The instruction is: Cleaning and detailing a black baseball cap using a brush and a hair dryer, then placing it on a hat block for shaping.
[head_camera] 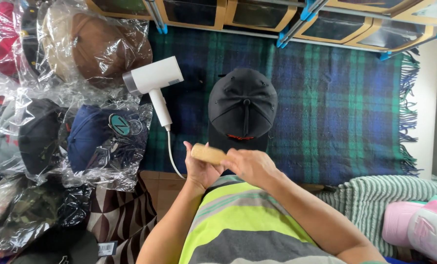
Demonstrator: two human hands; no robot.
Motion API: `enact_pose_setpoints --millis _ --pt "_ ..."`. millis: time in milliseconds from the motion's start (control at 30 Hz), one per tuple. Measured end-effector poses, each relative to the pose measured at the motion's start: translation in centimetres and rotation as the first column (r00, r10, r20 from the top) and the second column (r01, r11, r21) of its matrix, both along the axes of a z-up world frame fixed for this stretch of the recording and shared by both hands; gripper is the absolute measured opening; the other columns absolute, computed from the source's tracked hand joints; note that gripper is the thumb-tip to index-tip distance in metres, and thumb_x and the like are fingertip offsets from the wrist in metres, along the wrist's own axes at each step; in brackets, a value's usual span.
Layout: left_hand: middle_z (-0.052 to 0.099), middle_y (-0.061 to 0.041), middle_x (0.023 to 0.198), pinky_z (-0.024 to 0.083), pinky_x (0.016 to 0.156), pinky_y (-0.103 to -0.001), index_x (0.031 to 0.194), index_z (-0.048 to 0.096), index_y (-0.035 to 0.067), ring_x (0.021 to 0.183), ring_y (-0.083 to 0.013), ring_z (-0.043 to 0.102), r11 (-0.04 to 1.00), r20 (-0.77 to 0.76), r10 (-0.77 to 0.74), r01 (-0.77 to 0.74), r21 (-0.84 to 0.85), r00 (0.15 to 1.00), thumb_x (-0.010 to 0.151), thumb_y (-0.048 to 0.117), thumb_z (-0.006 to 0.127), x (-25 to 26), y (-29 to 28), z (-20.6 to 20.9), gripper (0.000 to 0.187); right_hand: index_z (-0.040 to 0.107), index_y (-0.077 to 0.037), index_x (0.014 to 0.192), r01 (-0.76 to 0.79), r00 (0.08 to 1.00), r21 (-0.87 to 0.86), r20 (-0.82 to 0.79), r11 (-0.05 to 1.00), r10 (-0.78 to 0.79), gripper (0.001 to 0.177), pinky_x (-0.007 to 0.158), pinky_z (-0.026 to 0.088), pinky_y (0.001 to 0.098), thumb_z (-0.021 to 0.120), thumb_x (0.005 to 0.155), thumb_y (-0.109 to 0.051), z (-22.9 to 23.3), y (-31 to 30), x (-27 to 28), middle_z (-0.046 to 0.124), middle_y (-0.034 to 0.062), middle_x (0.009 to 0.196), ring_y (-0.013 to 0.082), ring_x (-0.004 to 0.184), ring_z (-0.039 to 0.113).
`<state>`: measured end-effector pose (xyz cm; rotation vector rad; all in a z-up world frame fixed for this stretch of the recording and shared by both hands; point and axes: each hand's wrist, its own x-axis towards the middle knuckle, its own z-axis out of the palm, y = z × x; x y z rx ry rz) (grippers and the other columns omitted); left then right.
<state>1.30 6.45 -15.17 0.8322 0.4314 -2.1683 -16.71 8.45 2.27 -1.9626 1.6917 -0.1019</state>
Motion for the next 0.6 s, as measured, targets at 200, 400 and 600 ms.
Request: enact_pose_setpoints --millis 200,400,600 --pt "0.071 -0.023 0.12 0.05 0.095 -0.062 0.116 0.073 0.016 0.11 -0.0453 0.065 0.999 0.001 -0.016 0.016 -0.051 1.0 0.078 0.093 0.036 -1.4 -2.0 14.2 0.093 0.055 -0.025 0.088 0.097 0.972 -0.233 -0.185 0.968 -0.142 0.035 0.056 0.054 0.0443 0.051 0.099 -0.057 -2.2 -0.7 0.1 0.062 0.0031 0.067 0.031 0.061 0.07" --pt "0.075 -0.02 0.109 0.055 0.088 -0.057 0.106 0.075 0.015 0.099 -0.0398 0.071 0.997 0.043 -0.075 0.076 -0.007 0.996 0.08 0.089 0.044 -0.9 -2.3 13.2 0.084 0.056 -0.026 0.084 0.136 0.991 -0.16 0.027 0.978 -0.133 0.04 0.061 0.054 0.0427 0.052 0.097 -0.063 1.8 -0.1 -2.1 0.06 0.0023 0.071 0.0352 0.071 0.067" --pt "0.074 -0.02 0.111 0.056 0.091 -0.065 0.109 0.071 0.005 0.101 -0.0403 0.073 0.997 0.18 -0.051 0.061 -0.052 0.982 0.095 0.038 0.068 -1.8 -2.4 7.5 0.036 0.073 -0.027 0.09 0.174 0.975 -0.272 0.181 0.946 -0.128 0.025 0.062 0.056 0.0419 0.065 0.096 -0.05 -3.3 1.4 -8.5 0.075 -0.0013 0.082 0.03 0.075 0.072"
